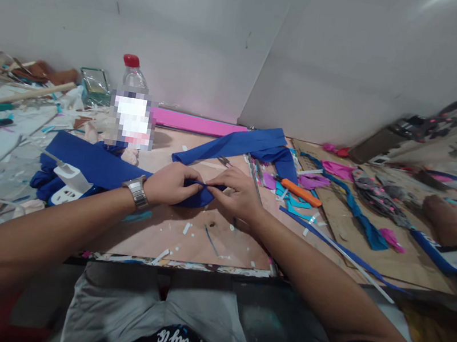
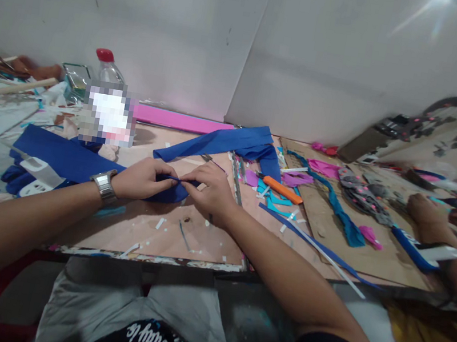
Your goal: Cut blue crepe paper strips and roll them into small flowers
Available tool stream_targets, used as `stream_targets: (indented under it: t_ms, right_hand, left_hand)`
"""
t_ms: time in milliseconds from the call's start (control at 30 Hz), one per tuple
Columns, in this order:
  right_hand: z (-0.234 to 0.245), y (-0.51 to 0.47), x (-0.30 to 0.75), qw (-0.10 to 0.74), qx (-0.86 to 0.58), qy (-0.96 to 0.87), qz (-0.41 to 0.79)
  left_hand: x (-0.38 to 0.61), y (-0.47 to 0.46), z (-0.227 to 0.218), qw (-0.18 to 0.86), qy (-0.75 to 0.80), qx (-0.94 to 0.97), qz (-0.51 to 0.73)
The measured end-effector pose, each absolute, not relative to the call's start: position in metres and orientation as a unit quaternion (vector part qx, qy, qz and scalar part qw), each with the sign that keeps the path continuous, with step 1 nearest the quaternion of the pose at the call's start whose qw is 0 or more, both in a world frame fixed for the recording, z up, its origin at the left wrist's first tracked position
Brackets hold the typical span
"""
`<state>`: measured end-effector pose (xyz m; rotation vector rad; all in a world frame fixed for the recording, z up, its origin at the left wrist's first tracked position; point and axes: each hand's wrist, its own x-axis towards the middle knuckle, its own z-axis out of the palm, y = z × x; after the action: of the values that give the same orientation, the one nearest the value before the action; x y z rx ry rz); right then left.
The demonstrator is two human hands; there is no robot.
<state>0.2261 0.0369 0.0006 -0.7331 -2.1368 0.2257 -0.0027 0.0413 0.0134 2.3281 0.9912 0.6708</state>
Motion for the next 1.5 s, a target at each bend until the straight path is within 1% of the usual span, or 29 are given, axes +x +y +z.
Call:
stream_targets:
  t_ms: [100, 233, 433, 533, 733, 967, 1167, 1233, 1500]
  right_hand:
    - [0.0014, 0.0367, 0.2263, 0.431, -0.268, -0.858, 0.077]
    - [0.0043, 0.0358, 0.2265, 0.41, -0.241, -0.876, 0.079]
    - [0.0054, 0.035, 0.2265, 0.388, -0.248, -0.884, 0.078]
    - [0.0044, 0.036, 0.2276, 0.393, -0.244, -0.884, 0.061]
    - [0.0062, 0.0345, 0.2273, 0.402, -0.239, -0.883, 0.048]
    - [0.008, 0.0308, 0.2247, 0.4, -0.302, -0.86, 0.1]
    - [0.0027, 0.034, 0.2261, 0.4, -0.39, -0.795, 0.236]
    - [0.0012, 0.0351, 0.2258, 0.399, -0.406, -0.779, 0.263]
    - [0.0016, 0.0364, 0.2242, 0.409, -0.395, -0.784, 0.25]
  left_hand:
    - [-0.0033, 0.0417, 0.0139, 0.267, 0.366, 0.855, 0.252]
    - [-0.0039, 0.044, 0.0132, 0.279, 0.375, 0.849, 0.245]
    - [-0.005, 0.0459, 0.0129, 0.298, 0.374, 0.844, 0.242]
    - [-0.0049, 0.0448, 0.0139, 0.315, 0.357, 0.843, 0.249]
    - [-0.002, 0.0431, 0.0122, 0.313, 0.367, 0.836, 0.262]
    - [-0.0024, 0.0417, 0.0124, 0.32, 0.353, 0.834, 0.277]
    - [-0.0031, 0.0423, 0.0136, 0.296, 0.364, 0.836, 0.285]
    - [-0.0034, 0.0435, 0.0134, 0.291, 0.374, 0.832, 0.289]
    - [-0.0049, 0.0439, 0.0145, 0.297, 0.344, 0.846, 0.279]
